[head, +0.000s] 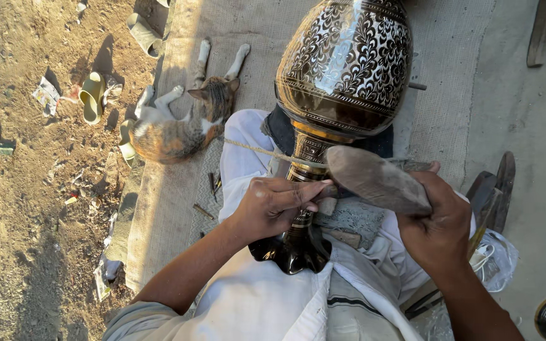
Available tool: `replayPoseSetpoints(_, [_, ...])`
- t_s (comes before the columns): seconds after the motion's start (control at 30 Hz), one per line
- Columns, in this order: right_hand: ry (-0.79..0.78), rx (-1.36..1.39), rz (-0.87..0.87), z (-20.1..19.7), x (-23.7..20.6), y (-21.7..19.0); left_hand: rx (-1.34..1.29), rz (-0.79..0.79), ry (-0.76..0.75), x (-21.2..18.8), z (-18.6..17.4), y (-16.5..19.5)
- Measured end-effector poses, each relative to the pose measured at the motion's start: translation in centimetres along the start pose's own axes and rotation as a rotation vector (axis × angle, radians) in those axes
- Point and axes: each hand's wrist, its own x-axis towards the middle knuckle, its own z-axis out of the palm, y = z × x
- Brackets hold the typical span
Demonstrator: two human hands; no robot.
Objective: The person sits on a mat and uses a hammer and chisel to engrave a decorative pattern onto the neck of a brass vessel. A cat approaches and is briefly petted before the person resumes hammering.
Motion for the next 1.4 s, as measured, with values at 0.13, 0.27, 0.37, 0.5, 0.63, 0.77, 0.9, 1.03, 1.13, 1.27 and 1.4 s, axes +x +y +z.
replayPoseSetpoints(0.13, [0.027,-0.11,-0.065,0.2,-0.4,0.2,0.002,0.022,0.014,0.1,0.1,0.1])
replayPoseSetpoints(0.27, [0.003,0.025,0.018,0.4,-0.6,0.2,-0.027,-0.014,-0.002,0.2,-0.1,0.2])
replayPoseSetpoints(0.37, [0.013,-0.038,0.008,0.5,-0.6,0.1,0.006,-0.016,-0.017,0.4,-0.3,0.3])
replayPoseSetpoints(0.5, [0.021,-0.025,0.013,0.8,-0.8,0.0,0.017,-0.009,-0.028,0.5,-0.4,0.5])
replayPoseSetpoints(0.63, [0.023,0.333,0.169,1.2,-1.0,0.1,-0.003,-0.062,-0.045,0.6,-0.4,0.4])
replayPoseSetpoints(0.77, [0.055,0.073,0.051,1.6,-1.1,0.1,-0.028,-0.037,-0.045,0.5,-0.3,0.2])
replayPoseSetpoints(0.9, [0.066,0.046,-0.001,1.9,-1.3,0.2,0.017,-0.076,-0.083,0.5,-0.3,0.1])
replayPoseSetpoints(1.03, [0.059,0.386,0.254,2.1,-1.5,0.7,-0.105,-0.015,-0.081,0.7,-0.6,0.3])
replayPoseSetpoints(1.13, [-0.015,0.122,0.076,2.1,-1.6,1.0,-0.065,-0.013,-0.092,1.1,-0.9,0.6])
replayPoseSetpoints(1.27, [0.071,0.325,0.144,2.4,-1.6,0.8,-0.1,-0.041,-0.101,1.3,-0.9,0.7])
replayPoseSetpoints(1.4, [0.049,0.154,0.113,2.3,-1.3,0.1,-0.106,-0.018,-0.099,1.2,-0.9,0.1])
